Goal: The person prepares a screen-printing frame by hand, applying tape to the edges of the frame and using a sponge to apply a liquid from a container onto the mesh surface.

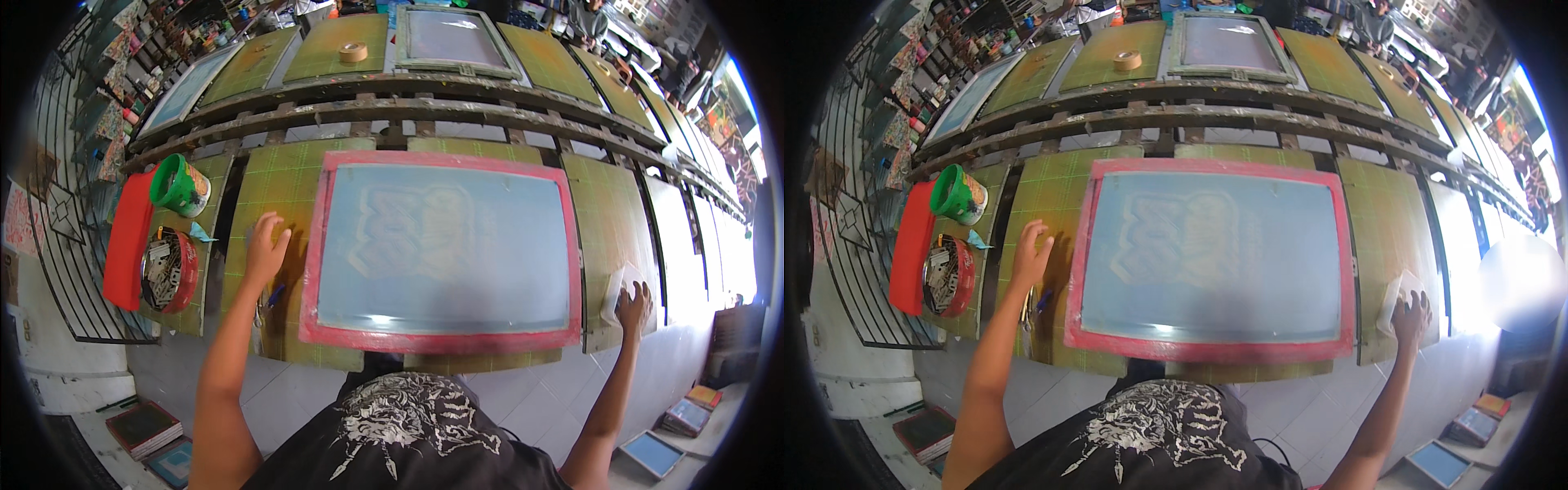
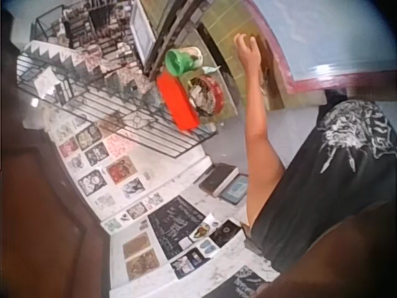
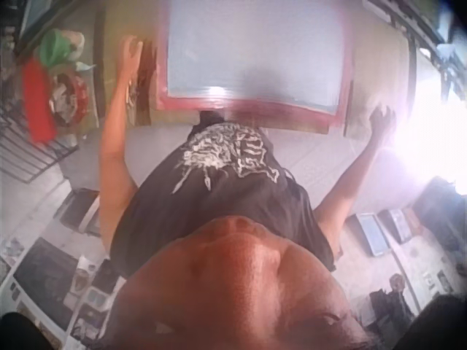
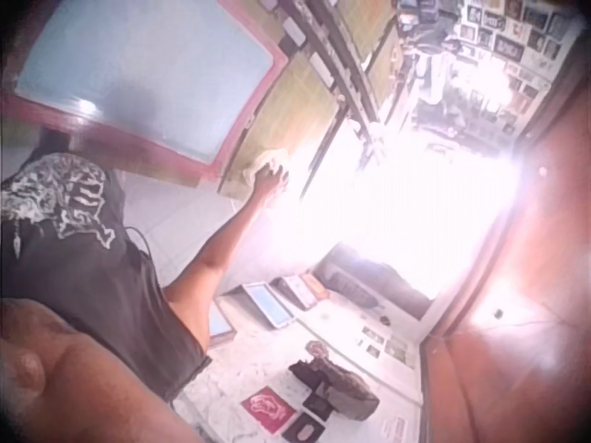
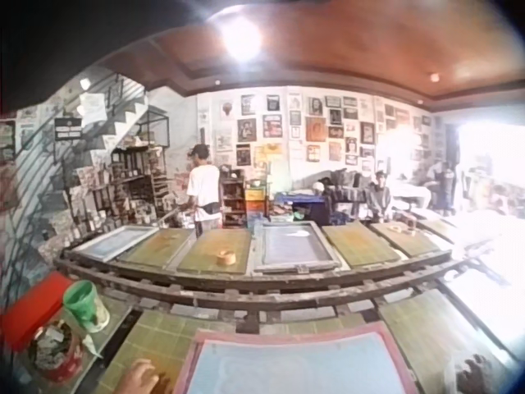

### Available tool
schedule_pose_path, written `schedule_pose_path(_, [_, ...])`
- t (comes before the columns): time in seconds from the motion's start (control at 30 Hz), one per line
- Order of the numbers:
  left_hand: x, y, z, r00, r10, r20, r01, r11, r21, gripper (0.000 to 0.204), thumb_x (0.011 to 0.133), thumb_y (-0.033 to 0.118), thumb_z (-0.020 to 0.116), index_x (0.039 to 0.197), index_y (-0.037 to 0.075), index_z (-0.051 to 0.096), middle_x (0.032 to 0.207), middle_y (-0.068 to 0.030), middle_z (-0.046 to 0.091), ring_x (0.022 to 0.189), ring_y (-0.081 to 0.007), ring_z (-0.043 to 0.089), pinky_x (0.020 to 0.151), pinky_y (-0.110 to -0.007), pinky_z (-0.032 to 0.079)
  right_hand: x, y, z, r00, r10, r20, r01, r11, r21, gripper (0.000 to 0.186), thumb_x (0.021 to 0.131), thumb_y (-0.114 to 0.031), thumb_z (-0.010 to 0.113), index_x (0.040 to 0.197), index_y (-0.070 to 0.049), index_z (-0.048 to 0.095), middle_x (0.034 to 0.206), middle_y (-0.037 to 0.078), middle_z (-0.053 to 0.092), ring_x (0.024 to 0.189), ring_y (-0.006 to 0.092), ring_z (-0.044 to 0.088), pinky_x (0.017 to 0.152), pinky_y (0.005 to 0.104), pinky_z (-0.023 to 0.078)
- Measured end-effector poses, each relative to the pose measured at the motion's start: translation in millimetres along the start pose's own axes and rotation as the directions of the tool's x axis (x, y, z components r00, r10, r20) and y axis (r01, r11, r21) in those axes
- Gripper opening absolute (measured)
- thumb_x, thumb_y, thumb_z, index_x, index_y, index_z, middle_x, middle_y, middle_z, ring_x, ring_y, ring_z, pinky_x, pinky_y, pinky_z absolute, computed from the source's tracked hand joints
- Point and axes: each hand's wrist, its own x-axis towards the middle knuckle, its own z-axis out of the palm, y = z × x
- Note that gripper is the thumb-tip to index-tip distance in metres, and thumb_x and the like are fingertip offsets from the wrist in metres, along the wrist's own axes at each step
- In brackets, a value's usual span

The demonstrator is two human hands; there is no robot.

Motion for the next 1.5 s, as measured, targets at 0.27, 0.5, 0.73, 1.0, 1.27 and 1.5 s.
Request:
schedule_pose_path(0.27, [49, -158, -25, 0.994, -0.108, 0.025, 0.105, 0.989, 0.105, 0.032, 0.095, 0.021, 0.059, 0.116, -0.002, 0.057, 0.127, -0.0231, 0.057, 0.119, -0.0425, 0.054, 0.102, -0.047, 0.042, -52, -217, -73, 0.942, -0.329, -0.061, 0.332, 0.899, 0.286, 0.040, 0.092, -0.018, 0.065, 0.129, -0.003, 0.060, 0.144, 0.020, 0.050, 0.133, 0.0379, 0.047, 0.110, 0.0458, 0.039])
schedule_pose_path(0.5, [6, -208, -18, 0.995, -0.098, 0.004, 0.098, 0.993, -0.058, 0.042, 0.094, 0.028, 0.062, 0.126, 0.001, 0.055, 0.137, -0.0245, 0.052, 0.130, -0.0423, 0.047, 0.110, -0.048, 0.036, -34, -487, -86, 0.748, -0.643, -0.165, 0.616, 0.581, 0.532, 0.039, 0.085, -0.012, 0.071, 0.123, -0.004, 0.064, 0.132, 0.019, 0.061, 0.126, 0.0352, 0.055, 0.106, 0.0427, 0.043])
schedule_pose_path(0.73, [-6, -210, -9, 0.987, -0.154, -0.056, 0.140, 0.970, -0.199, 0.061, 0.097, 0.049, 0.053, 0.131, -0.002, 0.051, 0.142, -0.0243, 0.047, 0.133, -0.0428, 0.043, 0.110, -0.051, 0.034, 83, -743, -39, 0.622, -0.764, -0.174, 0.713, 0.460, 0.529, 0.046, 0.086, -0.025, 0.070, 0.125, -0.003, 0.062, 0.120, 0.021, 0.066, 0.112, 0.0401, 0.063, 0.099, 0.0437, 0.048])
schedule_pose_path(1.0, [5, -198, -14, 0.971, -0.235, 0.052, 0.239, 0.966, -0.100, 0.078, 0.092, 0.062, 0.049, 0.135, -0.003, 0.046, 0.143, -0.0253, 0.044, 0.131, -0.0480, 0.041, 0.109, -0.055, 0.033, 245, -958, 56, 0.673, -0.715, -0.191, 0.729, 0.597, 0.334, 0.066, 0.082, -0.033, 0.074, 0.138, -0.005, 0.052, 0.121, 0.025, 0.065, 0.113, 0.0406, 0.062, 0.098, 0.0465, 0.049])
schedule_pose_path(1.27, [10, -194, -15, 0.933, -0.339, 0.125, 0.348, 0.935, -0.063, 0.083, 0.090, 0.065, 0.050, 0.134, -0.005, 0.045, 0.141, -0.0280, 0.045, 0.126, -0.0489, 0.045, 0.107, -0.057, 0.035, 368, -1080, 142, 0.847, -0.531, 0.023, 0.528, 0.846, 0.069, 0.096, 0.076, -0.062, 0.075, 0.156, -0.038, 0.027, 0.164, 0.025, 0.006, 0.147, 0.0450, 0.024, 0.109, 0.0622, 0.036])
schedule_pose_path(1.5, [10, -194, -16, 0.926, -0.351, 0.139, 0.358, 0.933, -0.029, 0.083, 0.091, 0.065, 0.049, 0.133, -0.006, 0.046, 0.139, -0.0286, 0.047, 0.126, -0.0489, 0.045, 0.106, -0.056, 0.036, 336, -1051, 136, 0.659, -0.635, -0.403, 0.751, 0.584, 0.308, 0.052, 0.084, -0.038, 0.074, 0.128, -0.014, 0.059, 0.129, 0.026, 0.053, 0.117, 0.0439, 0.053, 0.098, 0.0501, 0.046])
